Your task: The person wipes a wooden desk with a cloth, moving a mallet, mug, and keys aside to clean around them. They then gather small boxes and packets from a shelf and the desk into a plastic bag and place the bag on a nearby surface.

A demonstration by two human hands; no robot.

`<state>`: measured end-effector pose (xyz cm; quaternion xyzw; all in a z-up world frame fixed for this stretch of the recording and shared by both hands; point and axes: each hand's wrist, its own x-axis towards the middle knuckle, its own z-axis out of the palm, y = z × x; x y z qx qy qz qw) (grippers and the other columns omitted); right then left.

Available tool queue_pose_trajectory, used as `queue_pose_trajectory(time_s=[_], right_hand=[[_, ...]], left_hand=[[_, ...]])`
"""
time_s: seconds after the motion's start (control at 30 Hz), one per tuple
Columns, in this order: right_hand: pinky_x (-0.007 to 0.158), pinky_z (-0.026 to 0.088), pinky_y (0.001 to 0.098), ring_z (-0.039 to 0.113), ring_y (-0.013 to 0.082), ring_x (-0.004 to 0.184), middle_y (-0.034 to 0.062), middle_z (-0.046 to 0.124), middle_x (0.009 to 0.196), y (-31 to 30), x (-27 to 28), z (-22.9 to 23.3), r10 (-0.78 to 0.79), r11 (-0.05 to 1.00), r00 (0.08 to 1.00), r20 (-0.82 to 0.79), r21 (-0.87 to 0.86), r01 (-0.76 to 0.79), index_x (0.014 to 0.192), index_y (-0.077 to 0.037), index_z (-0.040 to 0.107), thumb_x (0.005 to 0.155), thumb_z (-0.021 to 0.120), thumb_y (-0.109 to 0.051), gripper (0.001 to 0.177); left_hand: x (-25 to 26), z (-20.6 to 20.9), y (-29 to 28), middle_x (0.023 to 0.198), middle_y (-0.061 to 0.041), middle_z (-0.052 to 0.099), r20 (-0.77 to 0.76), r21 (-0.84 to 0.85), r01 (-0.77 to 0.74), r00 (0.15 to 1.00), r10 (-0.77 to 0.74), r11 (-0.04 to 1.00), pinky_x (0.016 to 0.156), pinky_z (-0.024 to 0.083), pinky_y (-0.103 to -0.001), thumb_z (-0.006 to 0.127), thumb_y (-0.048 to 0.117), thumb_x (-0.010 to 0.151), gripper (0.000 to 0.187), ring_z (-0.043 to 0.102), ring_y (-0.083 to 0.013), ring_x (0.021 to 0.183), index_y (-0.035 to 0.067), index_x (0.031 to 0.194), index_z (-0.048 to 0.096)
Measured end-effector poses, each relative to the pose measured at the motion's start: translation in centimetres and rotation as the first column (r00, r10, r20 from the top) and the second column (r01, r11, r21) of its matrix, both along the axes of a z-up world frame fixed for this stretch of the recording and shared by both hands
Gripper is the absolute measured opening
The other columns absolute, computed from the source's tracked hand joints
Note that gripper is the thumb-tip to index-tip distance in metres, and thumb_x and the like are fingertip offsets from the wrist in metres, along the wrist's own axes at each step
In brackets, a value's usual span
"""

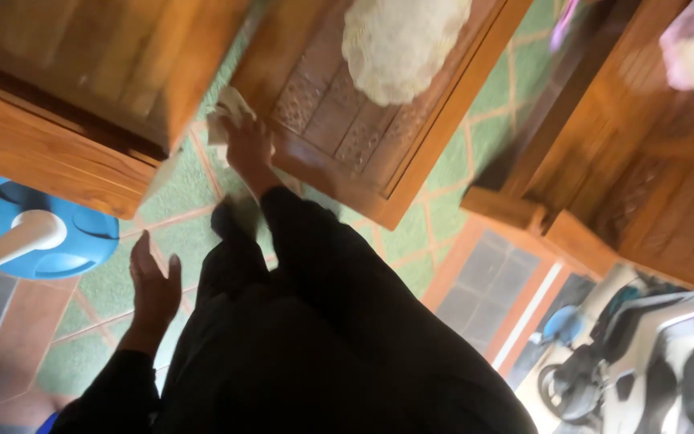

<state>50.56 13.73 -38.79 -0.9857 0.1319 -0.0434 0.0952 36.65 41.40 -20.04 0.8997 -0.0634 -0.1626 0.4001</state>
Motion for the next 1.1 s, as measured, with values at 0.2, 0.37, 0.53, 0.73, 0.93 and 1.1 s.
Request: queue_pose_trajectory(time_s=[0.2, 0.37, 0.53, 0.73, 0.93, 1.1], right_hand=[[0.091, 0.049, 0.0559, 0.062, 0.0355, 0.116, 0.01, 0.059, 0.136, -5.0, -5.8, -2.3, 0.04, 0.981, 0.984, -0.175, 0.192, -0.006, 0.137, -0.034, 0.058, 0.082, 0.065, -0.023, 0.056], [0.093, 0.052, 0.0527, 0.064, 0.0367, 0.116, 0.0105, 0.06, 0.133, -14.8, -20.5, 1.4, 0.024, 0.978, 0.998, 0.053, 0.206, -0.035, 0.139, -0.027, 0.057, 0.086, 0.069, -0.022, 0.054], [0.089, 0.053, 0.0499, 0.064, 0.0363, 0.105, 0.0138, 0.061, 0.133, -24.1, -34.9, 3.8, -0.132, 0.984, 0.957, -0.257, 0.083, 0.158, 0.147, -0.022, 0.055, 0.094, 0.067, -0.013, 0.055], [0.085, 0.053, 0.0483, 0.061, 0.0389, 0.102, 0.0207, 0.058, 0.124, -26.6, -37.6, 3.5, -0.5, 0.777, 0.725, -0.473, 0.125, 0.617, 0.144, -0.015, 0.052, 0.089, 0.066, -0.021, 0.057], [0.098, 0.051, 0.0502, 0.061, 0.0391, 0.12, 0.022, 0.059, 0.136, -22.6, -33.9, 1.9, -0.087, 0.996, 0.975, -0.207, -0.012, 0.086, 0.129, -0.009, 0.061, 0.087, 0.064, -0.022, 0.044], [0.085, 0.053, 0.0521, 0.066, 0.0339, 0.11, 0.0145, 0.065, 0.125, -29.9, -34.1, 1.0, 0.062, 0.966, 0.891, -0.449, 0.251, 0.059, 0.127, -0.01, 0.066, 0.092, 0.068, -0.027, 0.039]], left_hand=[[-1.6, -1.0, -6.0, 0.158, -0.032, 0.034, 0.001, 0.024, 0.17, 0.985, -0.17, 0.985, 0.122, 0.03, -0.057, 0.057, 0.017, 0.105, 0.063, 0.033, -0.0498, 0.148, -0.003, 0.159, 0.031], [-3.0, -2.4, -12.8, 0.16, -0.033, 0.03, -0.081, 0.005, 0.3, 0.951, -0.298, 0.954, 0.122, 0.029, -0.058, 0.055, 0.023, 0.106, 0.061, 0.03, -0.0504, 0.149, -0.001, 0.158, 0.033], [-3.7, -1.3, -18.8, 0.16, -0.032, 0.028, -0.208, -0.037, 0.356, 0.911, -0.356, 0.934, 0.121, 0.026, -0.058, 0.05, 0.028, 0.105, 0.061, 0.03, -0.0506, 0.147, -0.001, 0.156, 0.035], [-5.6, -1.1, -20.6, 0.156, -0.034, 0.032, -0.141, 0.058, 0.423, 0.9, -0.412, 0.904, 0.118, 0.029, -0.059, 0.051, 0.027, 0.105, 0.055, 0.033, -0.0515, 0.143, 0.0, 0.153, 0.041], [-9.0, -1.4, -21.0, 0.152, -0.036, 0.039, -0.035, 0.043, 0.325, 0.945, -0.324, 0.945, 0.118, 0.032, -0.059, 0.05, 0.028, 0.109, 0.051, 0.036, -0.0521, 0.141, -0.002, 0.15, 0.045], [-11.4, -0.6, -24.2, 0.155, -0.034, 0.034, -0.173, 0.091, 0.338, 0.932, -0.319, 0.937, 0.115, 0.029, -0.059, 0.052, 0.027, 0.103, 0.053, 0.031, -0.0515, 0.143, 0.0, 0.148, 0.045]])
